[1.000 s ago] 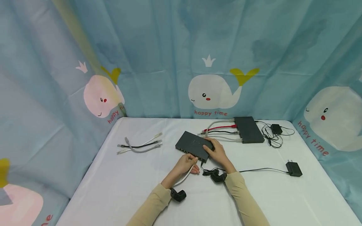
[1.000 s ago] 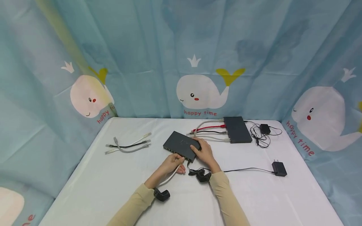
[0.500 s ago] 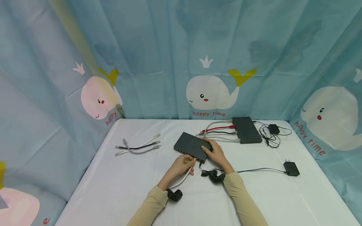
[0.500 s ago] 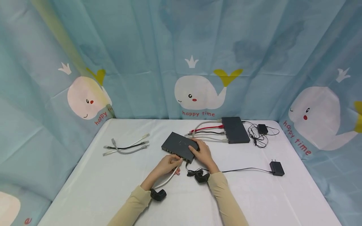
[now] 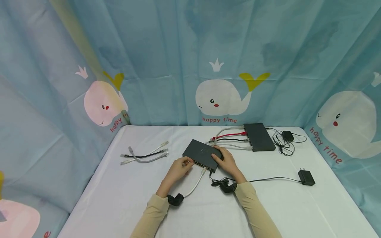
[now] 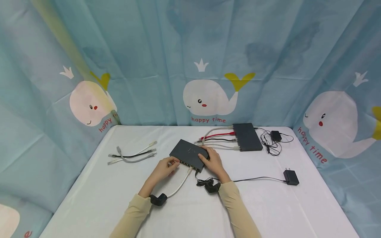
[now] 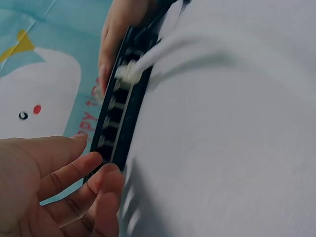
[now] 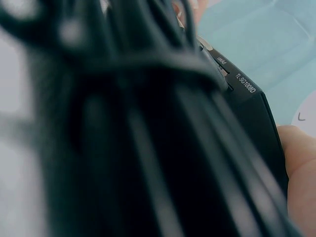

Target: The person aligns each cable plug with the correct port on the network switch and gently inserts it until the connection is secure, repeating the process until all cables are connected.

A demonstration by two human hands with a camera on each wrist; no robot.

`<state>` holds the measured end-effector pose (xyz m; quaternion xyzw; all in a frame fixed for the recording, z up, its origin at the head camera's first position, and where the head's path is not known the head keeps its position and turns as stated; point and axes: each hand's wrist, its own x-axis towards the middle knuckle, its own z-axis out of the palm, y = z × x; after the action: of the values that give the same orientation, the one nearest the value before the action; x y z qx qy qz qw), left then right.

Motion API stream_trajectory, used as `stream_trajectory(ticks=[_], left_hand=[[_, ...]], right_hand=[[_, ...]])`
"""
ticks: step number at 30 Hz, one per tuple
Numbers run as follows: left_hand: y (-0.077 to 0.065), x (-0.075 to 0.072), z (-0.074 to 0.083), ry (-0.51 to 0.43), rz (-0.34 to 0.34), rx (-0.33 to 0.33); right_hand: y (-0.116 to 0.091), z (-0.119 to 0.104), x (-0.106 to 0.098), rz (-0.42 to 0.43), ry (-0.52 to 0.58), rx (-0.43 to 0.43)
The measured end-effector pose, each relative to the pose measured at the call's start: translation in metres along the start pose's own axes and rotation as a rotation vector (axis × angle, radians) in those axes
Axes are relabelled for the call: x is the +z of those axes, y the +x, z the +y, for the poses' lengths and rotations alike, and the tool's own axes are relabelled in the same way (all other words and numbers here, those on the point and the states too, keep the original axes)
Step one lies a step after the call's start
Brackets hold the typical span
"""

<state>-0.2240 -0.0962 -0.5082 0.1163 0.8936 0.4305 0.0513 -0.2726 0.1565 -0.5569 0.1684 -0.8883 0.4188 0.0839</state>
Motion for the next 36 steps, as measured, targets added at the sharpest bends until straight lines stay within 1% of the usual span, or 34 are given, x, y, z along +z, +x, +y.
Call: stream_trajectory(ticks=[2, 4, 7, 9, 12, 15, 16, 20, 23, 28, 31, 36], left_hand=[[0.001, -0.005, -0.004, 0.020, 0.045, 0.009], [0.002, -0.011, -0.009, 0.020, 0.086, 0.004], [0.002, -0.022, -0.016, 0.016, 0.157, 0.019], [0.001, -0.028, -0.021, 0.020, 0.209, 0.055], [0.000, -0.038, -0.027, 0.029, 0.281, 0.077], [0.000, -0.046, -0.033, 0.040, 0.334, 0.054], [0.001, -0.048, -0.035, 0.041, 0.342, 0.030], [0.004, -0.056, -0.046, 0.082, 0.378, 0.023], [0.005, -0.060, -0.053, 0.136, 0.403, 0.033], [0.002, -0.062, -0.061, 0.240, 0.447, -0.003], [0.000, -0.062, -0.066, 0.288, 0.453, -0.020], [0.000, -0.062, -0.071, 0.348, 0.437, -0.038]], right_hand=[[0.000, 0.000, 0.000, 0.002, -0.003, -0.001], [0.000, 0.000, 0.000, 0.005, -0.003, -0.002], [0.000, 0.000, 0.000, 0.010, 0.005, -0.004], [-0.001, 0.000, 0.000, 0.013, 0.006, -0.010], [-0.001, 0.000, 0.001, 0.022, 0.005, -0.023], [-0.001, 0.000, 0.001, 0.025, 0.006, -0.025], [-0.001, 0.000, 0.000, 0.024, 0.006, -0.026], [-0.001, -0.001, -0.001, 0.013, 0.003, -0.015], [0.000, -0.002, -0.001, 0.005, 0.001, -0.006], [0.000, -0.003, -0.002, -0.001, -0.002, 0.000], [-0.001, -0.003, -0.001, -0.002, -0.002, -0.001], [-0.001, -0.004, -0.001, -0.001, 0.002, -0.001]])
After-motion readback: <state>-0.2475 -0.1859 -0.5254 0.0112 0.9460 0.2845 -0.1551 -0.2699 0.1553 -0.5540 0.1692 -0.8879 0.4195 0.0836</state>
